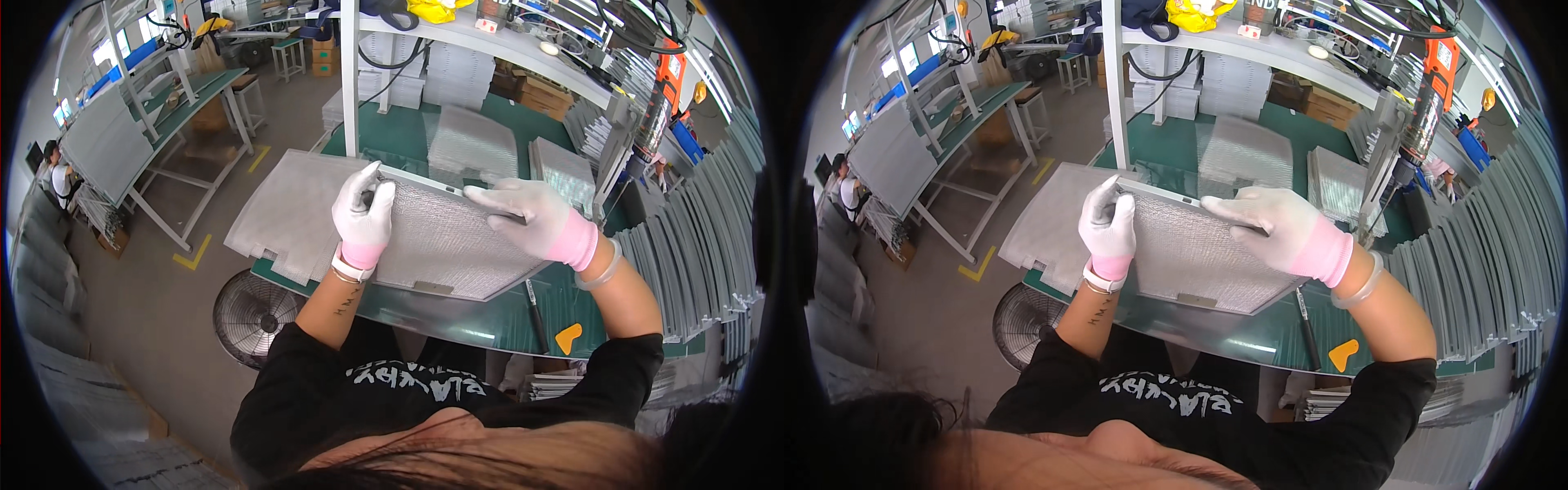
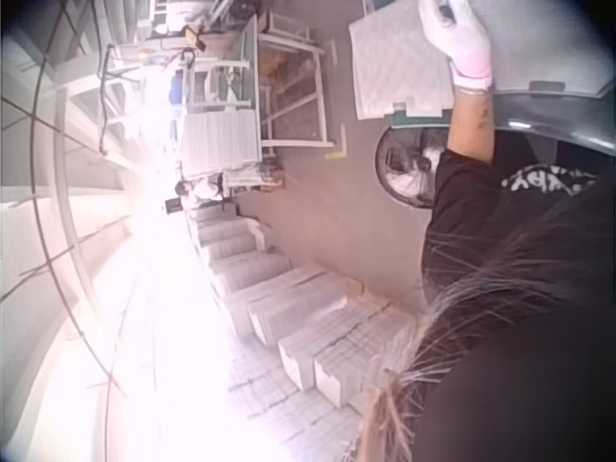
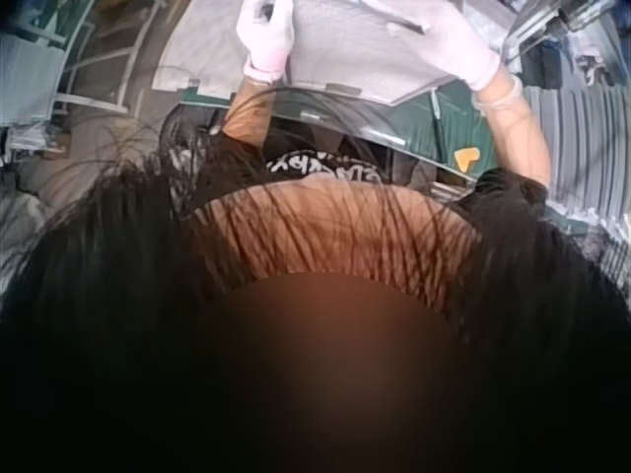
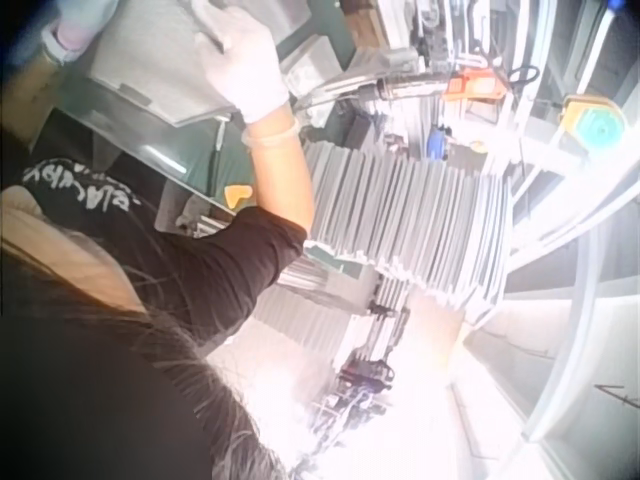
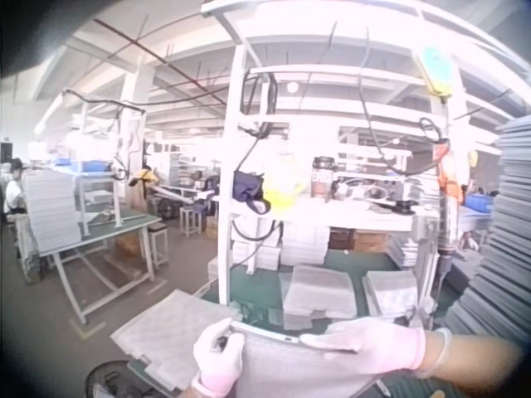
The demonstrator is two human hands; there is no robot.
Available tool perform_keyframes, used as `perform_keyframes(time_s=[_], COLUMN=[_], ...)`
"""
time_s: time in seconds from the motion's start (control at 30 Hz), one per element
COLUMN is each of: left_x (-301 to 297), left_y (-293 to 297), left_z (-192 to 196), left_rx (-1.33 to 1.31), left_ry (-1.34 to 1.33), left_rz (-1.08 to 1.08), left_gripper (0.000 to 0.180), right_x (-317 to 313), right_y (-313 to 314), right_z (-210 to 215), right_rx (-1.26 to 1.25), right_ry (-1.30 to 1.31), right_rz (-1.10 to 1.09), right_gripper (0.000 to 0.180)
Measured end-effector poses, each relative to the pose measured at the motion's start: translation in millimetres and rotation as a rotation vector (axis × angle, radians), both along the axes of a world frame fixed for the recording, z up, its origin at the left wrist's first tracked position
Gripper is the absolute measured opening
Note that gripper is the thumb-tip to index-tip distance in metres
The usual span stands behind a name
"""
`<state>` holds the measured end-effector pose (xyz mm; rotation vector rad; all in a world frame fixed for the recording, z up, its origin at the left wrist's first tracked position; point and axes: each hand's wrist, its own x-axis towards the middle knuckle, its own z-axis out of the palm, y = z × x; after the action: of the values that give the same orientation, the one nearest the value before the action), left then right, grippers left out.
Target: Assembling metal mesh filters by fitting frames and securing components using a mallet and power screwdriver.
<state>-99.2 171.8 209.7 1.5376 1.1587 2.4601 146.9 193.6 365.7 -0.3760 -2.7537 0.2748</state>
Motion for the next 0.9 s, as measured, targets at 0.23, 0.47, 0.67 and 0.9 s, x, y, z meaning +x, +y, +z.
perform_keyframes(time_s=[0.23, 0.47, 0.67, 0.9], left_x=[-8, -18, -14, -6], left_y=[-3, -2, -2, -10], left_z=[8, 8, -9, 84], left_rx=[0.038, 0.087, -0.147, -0.004], left_ry=[-0.044, 0.009, 0.015, 0.405], left_rz=[-0.256, -0.402, -0.353, -0.379], left_gripper=[0.04, 0.034, 0.04, 0.033], right_x=[2, 3, 12, 135], right_y=[-1, -2, -21, -50], right_z=[-2, -1, -7, -223], right_rx=[-0.017, -0.019, 0.532, 0.172], right_ry=[0.028, -0.006, 0.198, -0.043], right_rz=[-0.007, 0.027, -0.044, -1.064], right_gripper=[0.054, 0.047, 0.04, 0.052])
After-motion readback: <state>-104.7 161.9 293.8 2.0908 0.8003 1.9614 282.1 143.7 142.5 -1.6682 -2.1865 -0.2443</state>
